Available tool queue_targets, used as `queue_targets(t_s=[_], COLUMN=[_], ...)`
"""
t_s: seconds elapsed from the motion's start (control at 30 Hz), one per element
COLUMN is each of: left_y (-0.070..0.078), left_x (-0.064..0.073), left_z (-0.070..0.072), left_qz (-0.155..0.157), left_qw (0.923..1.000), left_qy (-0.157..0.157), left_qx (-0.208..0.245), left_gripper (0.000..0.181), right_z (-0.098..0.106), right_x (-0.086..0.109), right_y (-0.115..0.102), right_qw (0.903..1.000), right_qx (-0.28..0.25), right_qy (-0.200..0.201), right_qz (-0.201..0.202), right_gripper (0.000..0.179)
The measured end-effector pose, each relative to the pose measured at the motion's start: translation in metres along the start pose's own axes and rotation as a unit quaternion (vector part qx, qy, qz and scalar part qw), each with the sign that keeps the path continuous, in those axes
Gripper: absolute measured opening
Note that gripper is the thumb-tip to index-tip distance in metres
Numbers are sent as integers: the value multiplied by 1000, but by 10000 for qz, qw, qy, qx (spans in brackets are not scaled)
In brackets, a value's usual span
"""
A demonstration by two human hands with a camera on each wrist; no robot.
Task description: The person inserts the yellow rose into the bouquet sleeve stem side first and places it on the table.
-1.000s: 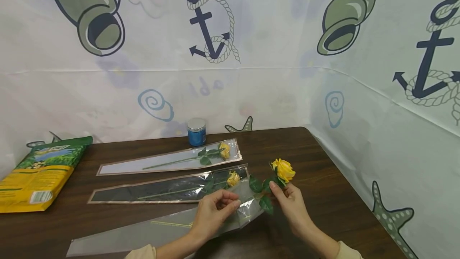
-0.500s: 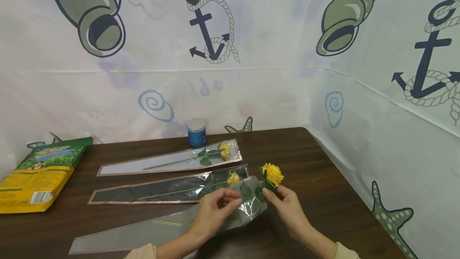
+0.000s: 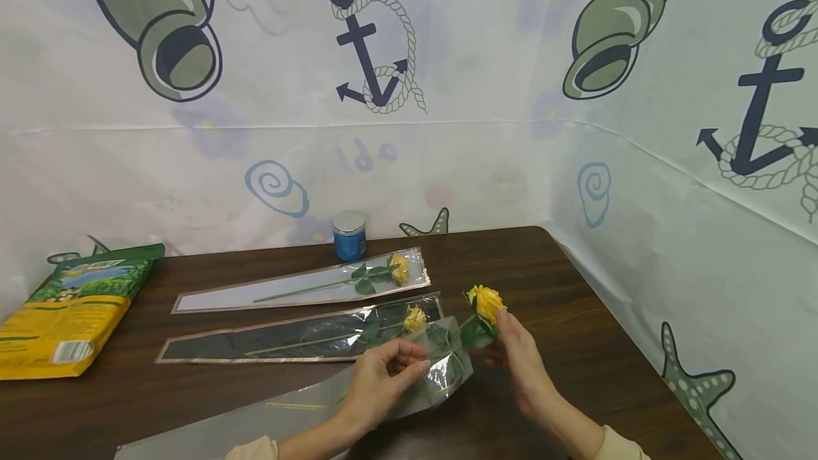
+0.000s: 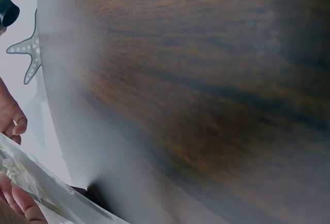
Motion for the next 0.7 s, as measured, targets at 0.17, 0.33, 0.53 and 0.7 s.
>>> queue_targets(t_s=[0.17,0.33,0.53,0.7], left_y=[0,-2,-1,2], left_x=[1,1,-2,-5], left_z=[-2,-4,-1,0], left_qz=[-74,-91,-49,-38], left_qw=[9997,9995,9997,9999], left_qy=[-181,-228,-36,8], left_qx=[-111,-207,-218,-152], left_gripper=[15,13,10,9], right_z=[1,0,-3,-5], right_x=[-5,-5,1,5], right_y=[5,8,3,4], right_qw=[9988,9966,9980,9988], right_qx=[-144,-405,-256,-126], right_qy=[-77,-127,-362,-376], right_qz=[-457,-708,-460,-300], right_gripper=[67,63,55,42])
Point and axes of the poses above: each hand's wrist, its own x-axis away from the middle knuckle, its own z-axis out of the back of the hand, y = z × x, the point moved 8 cm from there along -x, towards the middle knuckle, and after that the axes turned 6 degrees about y, right-handed, at the moved point
